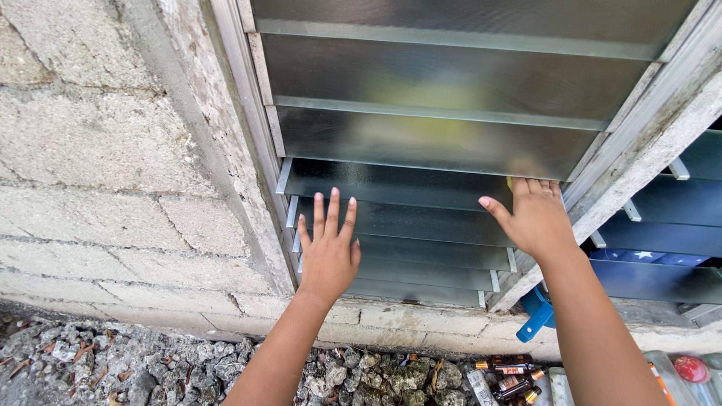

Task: The person cleans glass window slats with a sponge dipped in a blue bucket of water, wiping both sides of the glass louvers.

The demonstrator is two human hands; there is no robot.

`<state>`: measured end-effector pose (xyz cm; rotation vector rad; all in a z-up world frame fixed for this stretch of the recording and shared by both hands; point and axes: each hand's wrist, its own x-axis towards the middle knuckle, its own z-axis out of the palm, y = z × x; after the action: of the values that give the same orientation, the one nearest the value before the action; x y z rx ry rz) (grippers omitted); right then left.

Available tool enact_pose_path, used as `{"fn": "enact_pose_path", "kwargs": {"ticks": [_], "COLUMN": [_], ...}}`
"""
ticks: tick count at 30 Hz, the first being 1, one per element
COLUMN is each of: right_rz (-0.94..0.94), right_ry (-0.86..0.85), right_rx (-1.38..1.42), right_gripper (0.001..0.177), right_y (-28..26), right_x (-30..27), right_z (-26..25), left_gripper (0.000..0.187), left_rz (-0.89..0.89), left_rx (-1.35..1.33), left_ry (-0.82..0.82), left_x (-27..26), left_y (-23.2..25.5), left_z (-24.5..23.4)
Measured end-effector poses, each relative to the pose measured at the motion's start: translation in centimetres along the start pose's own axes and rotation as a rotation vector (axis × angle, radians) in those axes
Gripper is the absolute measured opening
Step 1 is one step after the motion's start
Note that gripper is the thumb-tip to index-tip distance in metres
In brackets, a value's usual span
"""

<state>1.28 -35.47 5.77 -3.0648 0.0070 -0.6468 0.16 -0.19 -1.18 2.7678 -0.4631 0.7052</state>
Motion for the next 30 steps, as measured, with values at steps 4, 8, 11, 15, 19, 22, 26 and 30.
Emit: {"fn": "enact_pose_path", "kwargs": {"ticks": [4,8,11,15,19,22,26,30], "right_rz": [-0.171,-0.189,0.011,0.512,0.876,0.642,0.468,0.272], "right_ry": [0.269,0.447,0.45,0.477,0.416,0.591,0.724,0.45], "right_rx": [0.088,0.247,0.726,1.915,2.126,2.505,2.793,2.812], "right_gripper": [0.079,0.035,0.031,0.029,0.035,0.051,0.064,0.071], "right_y": [0.0,-0.1,-1.4,-2.1,0.3,1.0,-1.8,-6.2], "right_x": [-3.5,-6.2,-8.4,-8.9,-6.8,-5.8,-3.9,-2.4], "right_z": [1.9,5.3,7.8,11.0,10.0,6.8,5.2,6.9], "left_gripper": [0.083,0.089,0.081,0.065,0.061,0.061,0.062,0.062], "left_rz": [-0.138,-0.425,-0.791,-0.739,-0.801,-0.832,-0.821,-0.827], "left_rx": [-0.262,-0.954,-1.695,-2.098,-2.187,-2.204,-2.216,-2.18], "left_ry": [0.242,0.32,0.243,0.201,0.253,0.235,0.225,0.215], "left_x": [-0.4,-0.2,1.9,3.3,3.6,4.0,4.2,4.5], "left_y": [0.7,1.8,0.6,-0.5,-0.1,0.0,0.2,0.3], "left_z": [0.9,2.8,3.8,3.4,2.3,1.1,-0.3,-1.5]}}
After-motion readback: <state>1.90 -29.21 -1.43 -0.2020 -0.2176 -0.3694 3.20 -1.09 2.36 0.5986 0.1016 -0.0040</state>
